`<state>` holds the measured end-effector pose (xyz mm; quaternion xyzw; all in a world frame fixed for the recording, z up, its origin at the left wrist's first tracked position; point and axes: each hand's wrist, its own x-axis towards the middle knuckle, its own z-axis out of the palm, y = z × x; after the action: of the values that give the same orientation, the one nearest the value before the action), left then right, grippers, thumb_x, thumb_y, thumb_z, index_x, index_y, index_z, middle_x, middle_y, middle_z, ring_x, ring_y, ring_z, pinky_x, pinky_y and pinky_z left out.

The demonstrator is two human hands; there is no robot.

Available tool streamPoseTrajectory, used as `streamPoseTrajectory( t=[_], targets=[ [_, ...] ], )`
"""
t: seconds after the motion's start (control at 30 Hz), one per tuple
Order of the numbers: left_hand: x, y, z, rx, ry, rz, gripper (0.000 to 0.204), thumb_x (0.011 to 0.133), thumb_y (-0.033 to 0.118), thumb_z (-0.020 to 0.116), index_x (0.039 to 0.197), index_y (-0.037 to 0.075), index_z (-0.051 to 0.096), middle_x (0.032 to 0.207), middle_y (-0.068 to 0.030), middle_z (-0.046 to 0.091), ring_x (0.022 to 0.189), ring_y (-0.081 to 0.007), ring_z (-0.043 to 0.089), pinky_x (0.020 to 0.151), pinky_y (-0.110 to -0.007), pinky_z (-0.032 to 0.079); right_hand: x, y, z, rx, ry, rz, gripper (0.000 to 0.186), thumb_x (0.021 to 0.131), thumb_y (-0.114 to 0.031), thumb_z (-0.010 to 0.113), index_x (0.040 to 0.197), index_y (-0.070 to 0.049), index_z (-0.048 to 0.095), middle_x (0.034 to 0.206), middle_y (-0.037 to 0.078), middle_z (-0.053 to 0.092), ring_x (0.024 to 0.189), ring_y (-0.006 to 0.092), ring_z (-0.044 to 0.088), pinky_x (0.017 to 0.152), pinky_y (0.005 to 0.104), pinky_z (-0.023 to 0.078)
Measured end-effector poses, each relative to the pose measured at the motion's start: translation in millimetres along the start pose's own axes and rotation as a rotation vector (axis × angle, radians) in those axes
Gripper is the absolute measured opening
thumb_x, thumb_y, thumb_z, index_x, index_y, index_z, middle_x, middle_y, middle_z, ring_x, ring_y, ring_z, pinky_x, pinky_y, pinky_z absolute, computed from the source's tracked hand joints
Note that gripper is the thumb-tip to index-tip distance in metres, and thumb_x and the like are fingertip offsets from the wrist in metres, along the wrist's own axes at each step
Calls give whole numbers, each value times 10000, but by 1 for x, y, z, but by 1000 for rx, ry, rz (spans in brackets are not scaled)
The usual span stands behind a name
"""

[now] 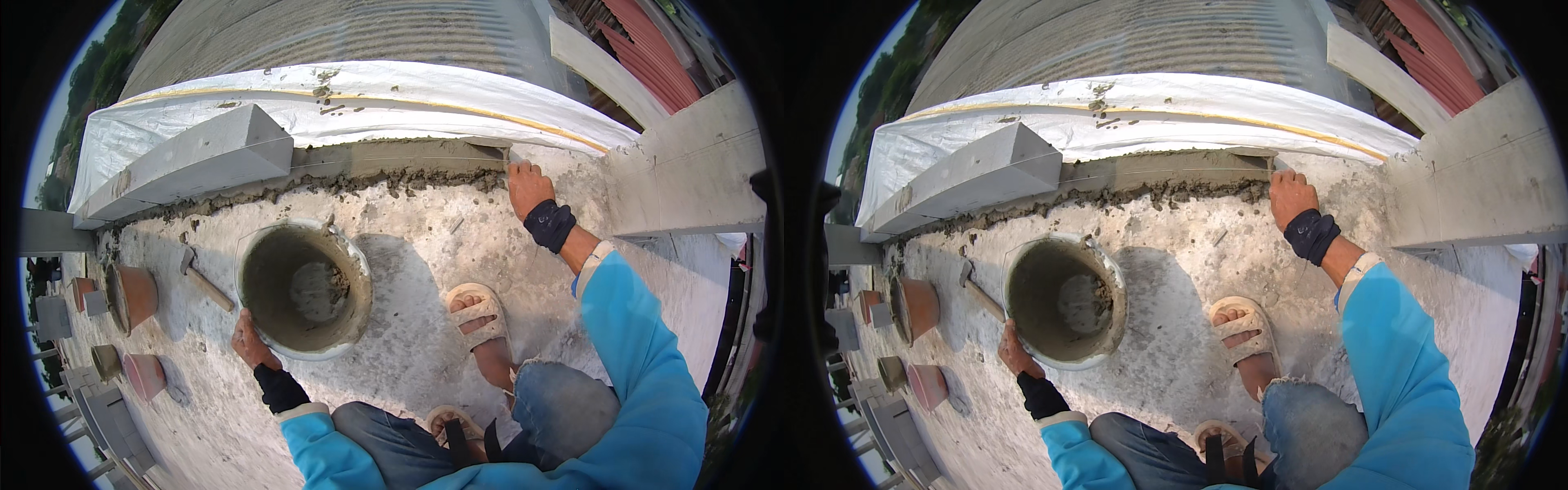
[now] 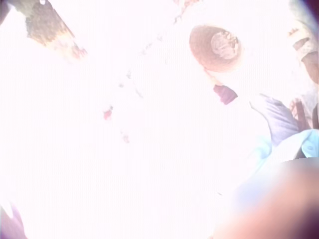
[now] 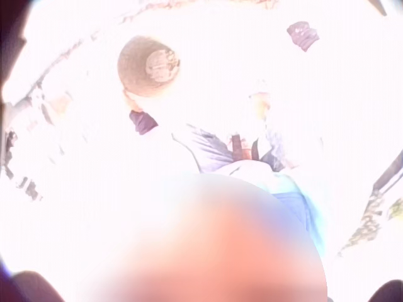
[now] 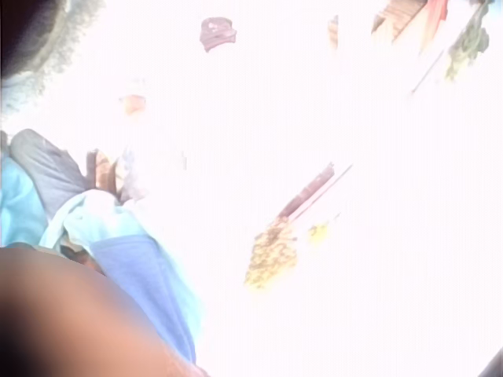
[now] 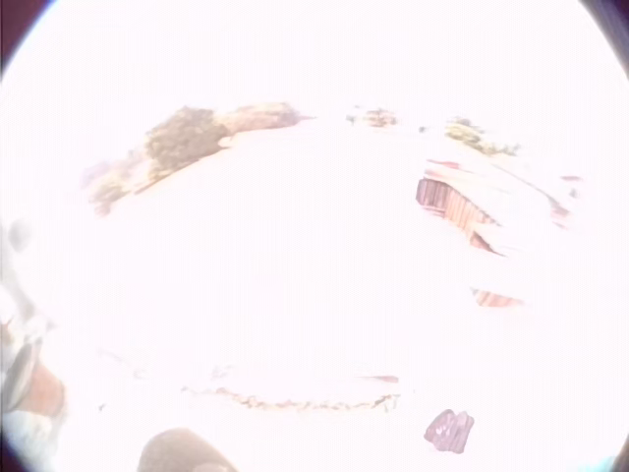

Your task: The person scoops wet cement from a bucket with a trowel and spreads it along a narrow edge on a rooftop. The person repeatedly scoops and smooths the cement along the same linear section.

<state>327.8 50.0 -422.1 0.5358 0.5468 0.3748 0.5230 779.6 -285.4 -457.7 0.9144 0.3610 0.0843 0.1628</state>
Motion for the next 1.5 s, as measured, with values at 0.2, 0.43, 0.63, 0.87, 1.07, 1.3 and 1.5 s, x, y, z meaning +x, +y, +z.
streamPoseTrajectory(
  t=[0.2, 0.43, 0.63, 0.87, 1.07, 1.3, 1.5],
  targets=[
    [1, -3, -4, -6, -35, 34, 342, 995, 310, 644, 953, -17, 732, 860, -4, 691, 768, -80, 566, 729, -260, 469, -75, 45, -9, 386, -185, 244, 433, 789, -106, 657, 1184, 42, 560, 989, 237, 623, 890, 412, 652, 764, 483, 569],
    [1, -11, -10, -31, -41, -6, 340, 1004, 312, 630, 946, -7, 733, 866, 2, 698, 754, -79, 572, 718, -263, 471, -108, -66, -13, 1026, -460, 12, 682, 771, -128, 604, 1397, 78, 428, 1138, 349, 609, 1075, 526, 553, 967, 543, 461],
    [3, -14, -19, 36, -28, -21, 348, 1006, 318, 627, 959, -10, 735, 880, -10, 711, 779, -88, 591, 730, -275, 485, 4, -174, -38, 879, -45, -545, 358, 823, -181, 672, 1074, -3, 488, 742, 190, 605, 549, 362, 600, 482, 469, 493],
    [-6, -4, -12, 24, -42, -42, 337, 1007, 324, 627, 962, 5, 724, 874, -12, 695, 795, -100, 591, 770, -270, 476, 60, -182, -31, 578, 21, -362, 155, 935, -152, 575, 966, -18, 503, 704, 182, 605, 538, 318, 635, 463, 443, 518],
    [-5, -5, -15, 23, -53, -48, 309, 1005, 297, 634, 843, 41, 690, 814, 23, 651, 747, -70, 515, 702, -256, 425, 4, -19, 10, 339, -158, -236, 270, 852, -122, 668, 1039, -26, 499, 782, 170, 622, 640, 347, 670, 518, 453, 528],
    [-4, 1, -8, 58, -58, 7, 339, 1007, 309, 633, 801, 43, 670, 791, 43, 624, 727, -64, 481, 677, -257, 402, -84, 81, 10, 422, -456, 74, 409, 743, -74, 671, 1097, 34, 496, 932, 266, 662, 832, 443, 668, 725, 503, 550],
    [-6, 2, -1, 60, -52, 28, 370, 1005, 342, 634, 784, 48, 667, 748, 61, 587, 701, -46, 450, 648, -246, 370, -108, -17, 25, 1241, -539, 449, 585, 858, -93, 542, 1386, 129, 424, 981, 272, 664, 870, 369, 664, 811, 435, 551]
  ],
)
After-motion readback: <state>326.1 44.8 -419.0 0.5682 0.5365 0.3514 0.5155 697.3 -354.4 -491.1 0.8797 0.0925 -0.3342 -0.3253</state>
